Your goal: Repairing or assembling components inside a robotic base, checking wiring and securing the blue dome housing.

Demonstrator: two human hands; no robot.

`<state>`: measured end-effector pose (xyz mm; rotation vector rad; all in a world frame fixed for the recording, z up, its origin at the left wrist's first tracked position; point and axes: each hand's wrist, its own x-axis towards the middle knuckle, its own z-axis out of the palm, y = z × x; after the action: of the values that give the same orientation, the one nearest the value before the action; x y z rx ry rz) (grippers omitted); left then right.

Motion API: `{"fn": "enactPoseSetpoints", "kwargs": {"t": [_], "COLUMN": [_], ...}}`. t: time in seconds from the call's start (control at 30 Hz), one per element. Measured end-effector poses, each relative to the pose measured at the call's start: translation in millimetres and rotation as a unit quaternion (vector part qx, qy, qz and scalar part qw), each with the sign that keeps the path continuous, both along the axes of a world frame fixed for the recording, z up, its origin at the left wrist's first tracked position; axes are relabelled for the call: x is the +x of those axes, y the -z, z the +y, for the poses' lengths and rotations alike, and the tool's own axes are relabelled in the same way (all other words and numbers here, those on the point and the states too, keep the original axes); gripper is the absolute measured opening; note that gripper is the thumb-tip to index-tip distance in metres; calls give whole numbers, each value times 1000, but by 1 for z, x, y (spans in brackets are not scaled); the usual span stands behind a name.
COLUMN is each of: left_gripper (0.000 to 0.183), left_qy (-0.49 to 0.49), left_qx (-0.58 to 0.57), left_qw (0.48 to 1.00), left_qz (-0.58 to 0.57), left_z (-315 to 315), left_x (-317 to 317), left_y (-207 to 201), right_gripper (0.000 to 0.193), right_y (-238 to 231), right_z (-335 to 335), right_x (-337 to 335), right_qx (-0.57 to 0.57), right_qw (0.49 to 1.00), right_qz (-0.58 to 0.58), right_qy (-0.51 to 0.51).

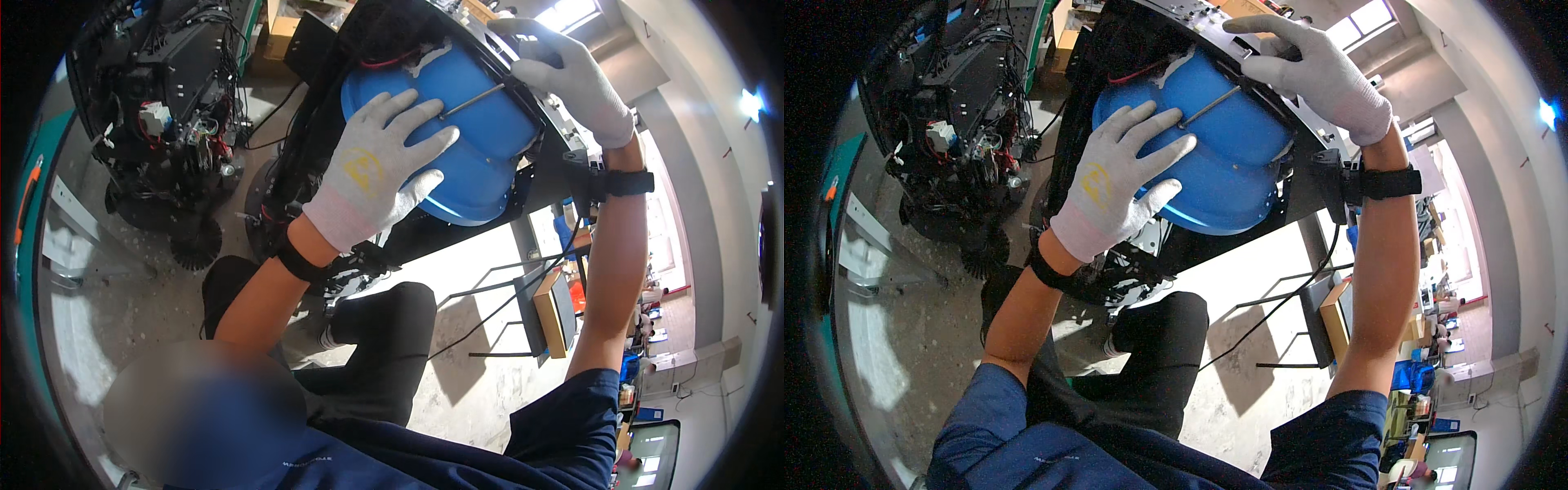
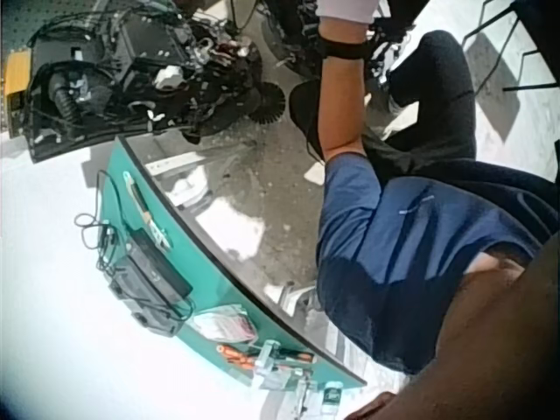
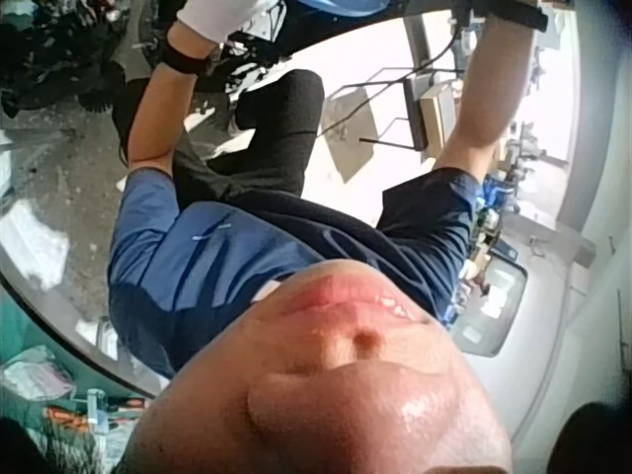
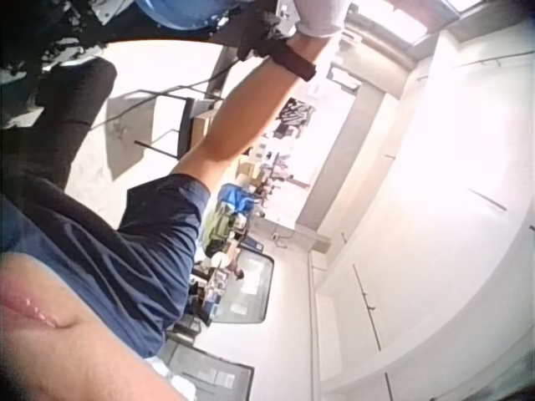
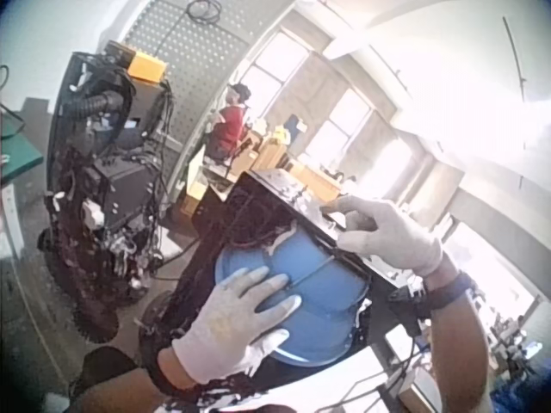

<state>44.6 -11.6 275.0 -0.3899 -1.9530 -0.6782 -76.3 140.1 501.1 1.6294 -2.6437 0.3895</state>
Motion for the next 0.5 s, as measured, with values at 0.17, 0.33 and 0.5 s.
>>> {"fn": "enactPoseSetpoints", "kwargs": {"t": [0.17,0.33,0.5], "left_gripper": [51,51,52], "left_qy": [-12,-6,1], "left_qx": [-2,5,12], "left_qw": [1000,1000,1000], "left_qz": [-6,-3,-7], "left_z": [1,3,0], "left_x": [-1,-1,1], "left_y": [1,0,1], "right_gripper": [40,38,38], "right_y": [1,6,7], "right_z": [2,-3,-13], "right_x": [-9,-8,2], "right_qx": [0,-48,-21], "right_qw": [997,999,997], "right_qz": [45,14,2], "right_qy": [-57,-6,77]}}
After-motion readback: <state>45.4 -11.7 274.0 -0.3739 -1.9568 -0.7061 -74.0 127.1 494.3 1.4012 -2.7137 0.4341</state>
